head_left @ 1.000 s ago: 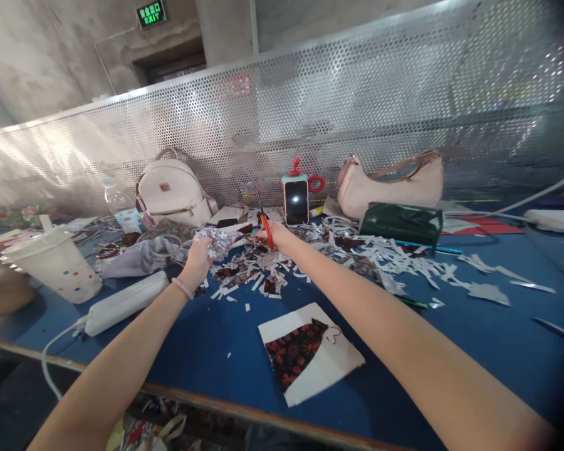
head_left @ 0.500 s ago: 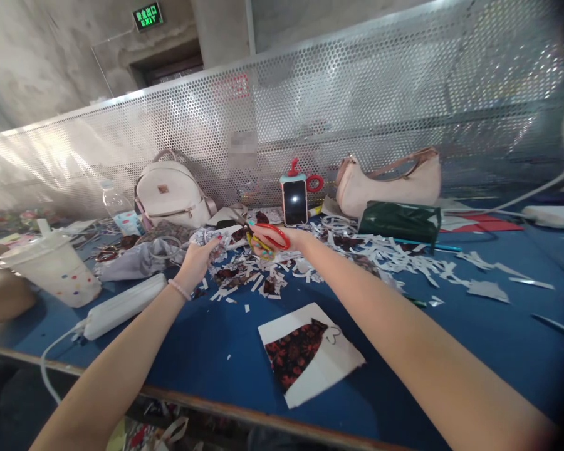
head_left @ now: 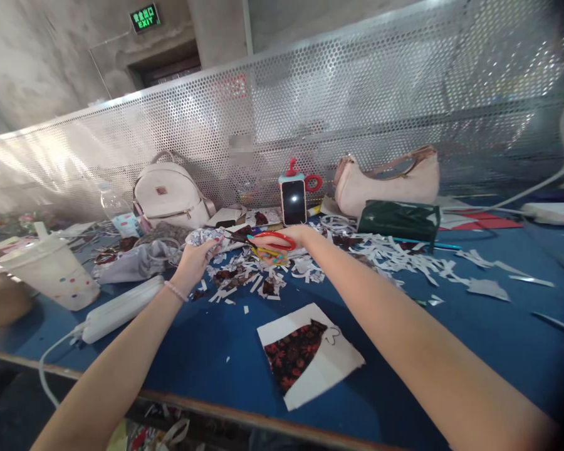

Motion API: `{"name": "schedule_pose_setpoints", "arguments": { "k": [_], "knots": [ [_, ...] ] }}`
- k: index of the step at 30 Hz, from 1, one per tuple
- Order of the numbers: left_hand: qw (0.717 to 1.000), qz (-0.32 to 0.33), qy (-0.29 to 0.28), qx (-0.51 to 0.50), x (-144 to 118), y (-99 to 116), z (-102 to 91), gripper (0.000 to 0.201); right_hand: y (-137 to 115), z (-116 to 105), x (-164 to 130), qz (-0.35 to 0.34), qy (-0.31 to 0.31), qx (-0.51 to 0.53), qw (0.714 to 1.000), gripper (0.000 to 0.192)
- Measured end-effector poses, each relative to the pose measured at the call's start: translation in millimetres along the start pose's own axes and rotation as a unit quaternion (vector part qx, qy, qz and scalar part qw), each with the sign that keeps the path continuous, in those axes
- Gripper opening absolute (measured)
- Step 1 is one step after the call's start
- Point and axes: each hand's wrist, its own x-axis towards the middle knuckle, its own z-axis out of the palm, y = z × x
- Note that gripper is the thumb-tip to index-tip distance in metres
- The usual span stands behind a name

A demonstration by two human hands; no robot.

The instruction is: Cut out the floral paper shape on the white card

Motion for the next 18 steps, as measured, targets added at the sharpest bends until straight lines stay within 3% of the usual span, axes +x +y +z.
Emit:
{"name": "schedule_pose_setpoints", "arguments": {
  "k": [9, 18],
  "knots": [
    [1.0, 0.011, -0.014, 0.007, 0, -5, -1.6, 0.024, -7, 14, 3, 0.0, 0.042, 0.015, 0.999, 0.047],
    [1.0, 0.01, 0.003, 0.019, 5, -14, -7.3, 0.029, -7, 22, 10, 0.0, 0.036, 0.014, 0.999, 0.055]
  ]
}}
